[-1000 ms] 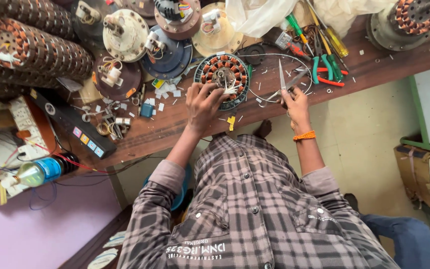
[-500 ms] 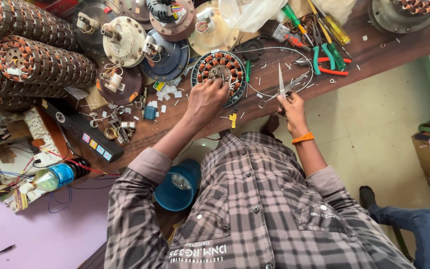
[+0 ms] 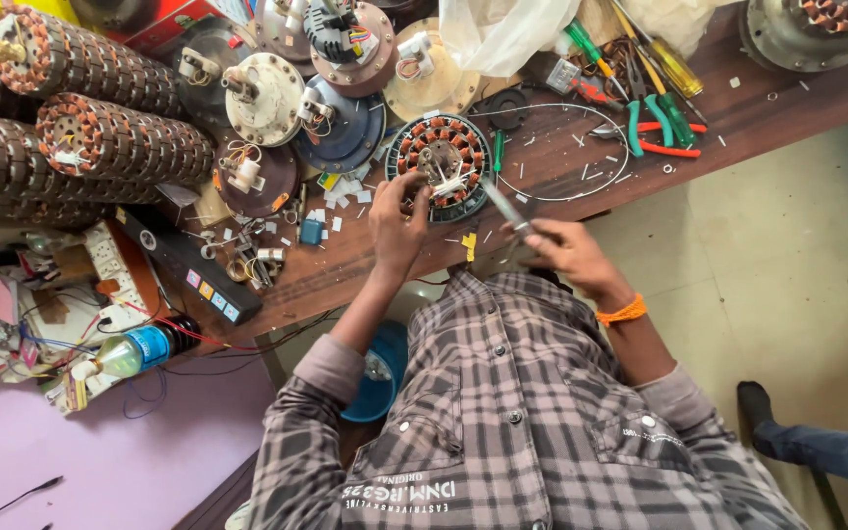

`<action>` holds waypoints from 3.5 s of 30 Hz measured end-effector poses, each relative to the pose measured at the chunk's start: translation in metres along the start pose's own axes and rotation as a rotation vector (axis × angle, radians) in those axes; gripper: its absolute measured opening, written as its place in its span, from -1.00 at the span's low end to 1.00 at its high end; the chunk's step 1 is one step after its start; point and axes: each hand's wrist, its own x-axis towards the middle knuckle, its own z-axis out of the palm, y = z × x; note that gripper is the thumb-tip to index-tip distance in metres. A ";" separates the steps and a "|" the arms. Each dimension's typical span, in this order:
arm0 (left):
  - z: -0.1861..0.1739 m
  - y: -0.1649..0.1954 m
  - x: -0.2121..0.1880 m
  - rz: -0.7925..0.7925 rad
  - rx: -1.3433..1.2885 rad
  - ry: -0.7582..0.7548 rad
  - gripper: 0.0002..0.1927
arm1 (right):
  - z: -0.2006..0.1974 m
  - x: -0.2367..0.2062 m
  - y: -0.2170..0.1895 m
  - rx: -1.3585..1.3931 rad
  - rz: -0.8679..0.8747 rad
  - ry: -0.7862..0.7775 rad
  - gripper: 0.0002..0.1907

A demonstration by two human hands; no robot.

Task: The person sits at a cluttered workbench assembling electric motor stators, fitting wire coils and leads into the slots of a stator and pressing components into place by hand. They use a screwdriver to work on the stator, cut wire with scissors, and handle pliers while arranging the finished stators on the bench.

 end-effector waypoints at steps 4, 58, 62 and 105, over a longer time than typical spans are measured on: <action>0.016 0.001 -0.005 0.011 0.109 0.070 -0.76 | 0.033 0.018 -0.006 -0.066 -0.010 -0.155 -0.65; 0.057 -0.031 -0.010 -0.560 -0.484 0.207 0.17 | 0.084 0.104 -0.023 -0.196 -0.473 0.372 -0.18; 0.065 -0.016 -0.020 -0.458 -0.296 0.342 0.11 | 0.088 0.103 -0.025 -0.092 -0.478 0.340 -0.22; 0.117 -0.011 0.028 -1.052 -0.335 0.433 -0.01 | 0.086 0.106 -0.014 -0.224 -0.703 0.408 -0.39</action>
